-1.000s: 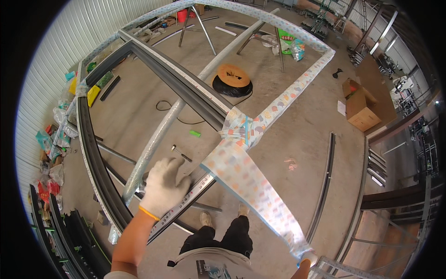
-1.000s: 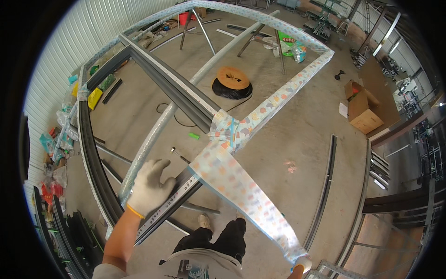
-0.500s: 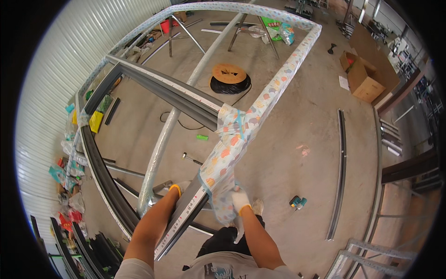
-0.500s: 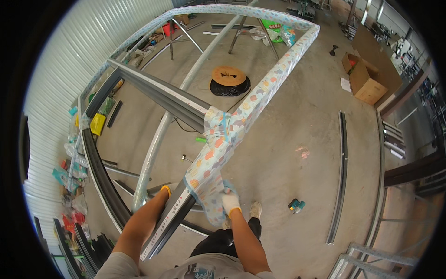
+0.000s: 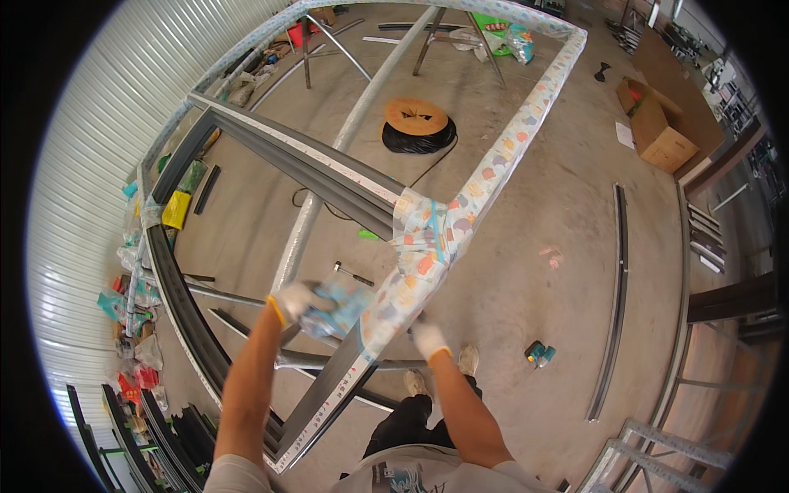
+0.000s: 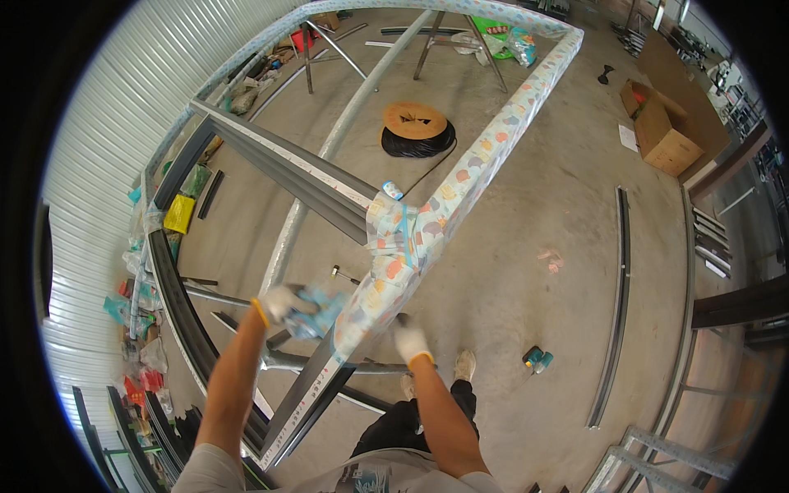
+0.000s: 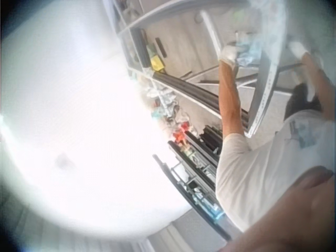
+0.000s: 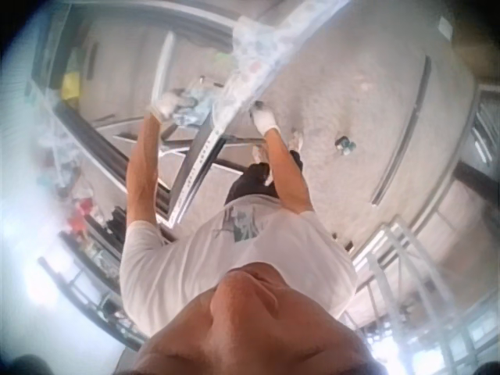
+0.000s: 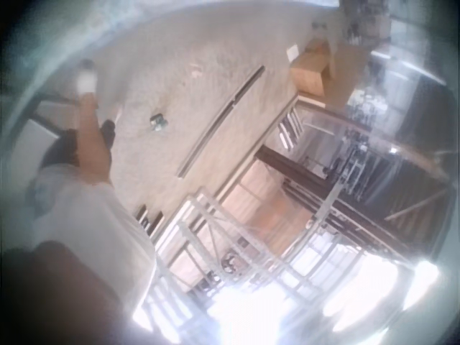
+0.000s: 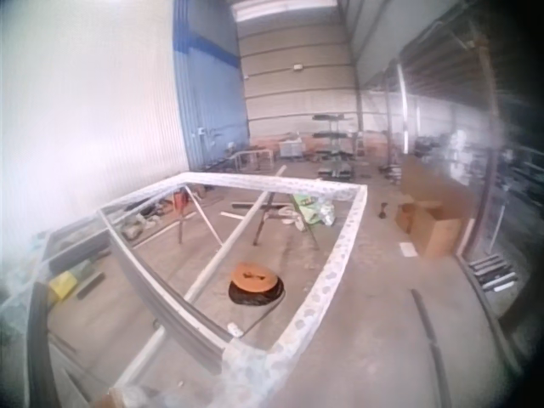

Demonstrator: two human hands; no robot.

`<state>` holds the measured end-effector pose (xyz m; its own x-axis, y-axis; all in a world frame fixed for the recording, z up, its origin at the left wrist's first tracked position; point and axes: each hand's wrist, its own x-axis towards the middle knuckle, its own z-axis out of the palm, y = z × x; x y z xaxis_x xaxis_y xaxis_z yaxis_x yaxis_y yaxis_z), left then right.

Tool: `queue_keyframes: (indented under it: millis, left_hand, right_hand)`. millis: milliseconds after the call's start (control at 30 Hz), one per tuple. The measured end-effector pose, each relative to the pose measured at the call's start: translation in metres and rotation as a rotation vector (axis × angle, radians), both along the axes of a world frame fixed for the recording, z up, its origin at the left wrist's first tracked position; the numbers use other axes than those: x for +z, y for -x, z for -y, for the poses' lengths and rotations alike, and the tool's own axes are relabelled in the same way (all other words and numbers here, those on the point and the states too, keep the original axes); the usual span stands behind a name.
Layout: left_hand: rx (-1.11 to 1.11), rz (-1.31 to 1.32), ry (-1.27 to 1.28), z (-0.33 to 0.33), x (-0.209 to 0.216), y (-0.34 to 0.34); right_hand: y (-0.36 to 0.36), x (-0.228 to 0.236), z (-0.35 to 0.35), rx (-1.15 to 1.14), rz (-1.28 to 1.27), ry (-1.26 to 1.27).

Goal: The person wraps a large metal frame with patterned protective film, smoothing it along the bars and around joints. They briefly handle a printed document on the floor before resuming wrapping. The frame remains on a stand throughout.

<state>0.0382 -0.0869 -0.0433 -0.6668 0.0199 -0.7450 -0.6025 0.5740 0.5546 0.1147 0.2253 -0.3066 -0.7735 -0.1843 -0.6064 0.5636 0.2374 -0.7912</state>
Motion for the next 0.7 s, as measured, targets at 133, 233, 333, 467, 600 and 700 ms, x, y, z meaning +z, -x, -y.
queue_keyframes:
  millis: [133, 233, 333, 467, 600, 700]
  left_hand:
    - [0.03, -0.14, 0.021, -0.016, 0.122, 0.041]
    - [-0.122, -0.355, 0.109, -0.052, 0.159, 0.05]
    - [-0.172, -0.37, 0.191, -0.088, 0.193, 0.04]
    - [-0.151, -0.428, 0.177, -0.135, 0.239, -0.007]
    - [-0.315, -0.809, 0.149, -0.221, 0.211, -0.096]
    - [-0.573, -0.848, 0.425, -0.276, 0.158, -0.149]
  right_hand:
    - [0.01, 0.071, -0.073, -0.342, -0.106, 0.1]
    - [0.014, 0.111, -0.105, -0.464, -0.076, 0.224]
    - [0.017, 0.164, -0.126, -0.522, -0.234, 0.243]
    - [0.004, 0.26, -0.126, -0.393, -0.473, 0.288]
    - [-0.045, 0.33, -0.095, -0.118, -0.522, 0.659]
    - [-0.078, 0.334, -0.104, -0.21, -0.172, 0.923]
